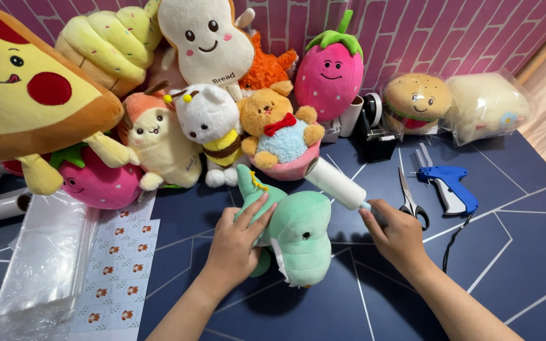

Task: Using a lint roller to clean dust and lint off a small green dinosaur plush toy.

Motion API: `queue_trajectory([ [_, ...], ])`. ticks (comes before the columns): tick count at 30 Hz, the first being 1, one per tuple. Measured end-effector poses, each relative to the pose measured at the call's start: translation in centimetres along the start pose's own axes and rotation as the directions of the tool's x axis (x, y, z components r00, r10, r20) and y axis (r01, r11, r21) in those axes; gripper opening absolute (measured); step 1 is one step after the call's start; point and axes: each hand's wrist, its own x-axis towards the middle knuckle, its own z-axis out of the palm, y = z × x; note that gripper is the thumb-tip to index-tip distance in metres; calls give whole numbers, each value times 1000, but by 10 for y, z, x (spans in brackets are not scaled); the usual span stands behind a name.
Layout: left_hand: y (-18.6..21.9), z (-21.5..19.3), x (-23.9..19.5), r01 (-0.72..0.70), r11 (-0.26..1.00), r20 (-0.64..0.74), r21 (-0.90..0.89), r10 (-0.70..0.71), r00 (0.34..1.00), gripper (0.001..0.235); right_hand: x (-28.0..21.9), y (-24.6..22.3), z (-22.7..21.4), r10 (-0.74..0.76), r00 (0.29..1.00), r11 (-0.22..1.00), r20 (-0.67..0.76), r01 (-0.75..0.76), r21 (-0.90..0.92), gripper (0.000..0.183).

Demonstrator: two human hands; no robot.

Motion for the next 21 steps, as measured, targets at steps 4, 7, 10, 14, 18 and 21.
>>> queue_trajectory([
  [4, -3, 0, 1, 24, 999, -24, -48, -25, 999, 86, -4, -9, -8, -3, 999, 987, -54, 11, 158, 28],
  [7, 1, 0, 2, 57, 995, -46, -82, -61, 997, 84, -5, -31, -17, -433, 887, 872, -162, 457, 173, 32],
  [10, 7, 0, 1, 95, 994, -3, 49, -95, 995, 88, -7, -44, -17, -589, 807, 808, -53, 587, -42, 32],
  [14, 12, 6, 0, 127, 981, -10, 144, -127, 992, 88, -6, -38, -16, -352, 936, 918, -15, 342, -201, 18],
  [18, 16, 8, 4, 119, 956, -7, 269, -121, 993, 89, -7, -32, -12, -230, 972, 947, -55, 211, -244, 19],
  [21, 17, 9, 2, 117, 955, 2, 271, -122, 993, 87, 1, -28, -16, -130, 988, 958, -80, 104, -267, 19],
])
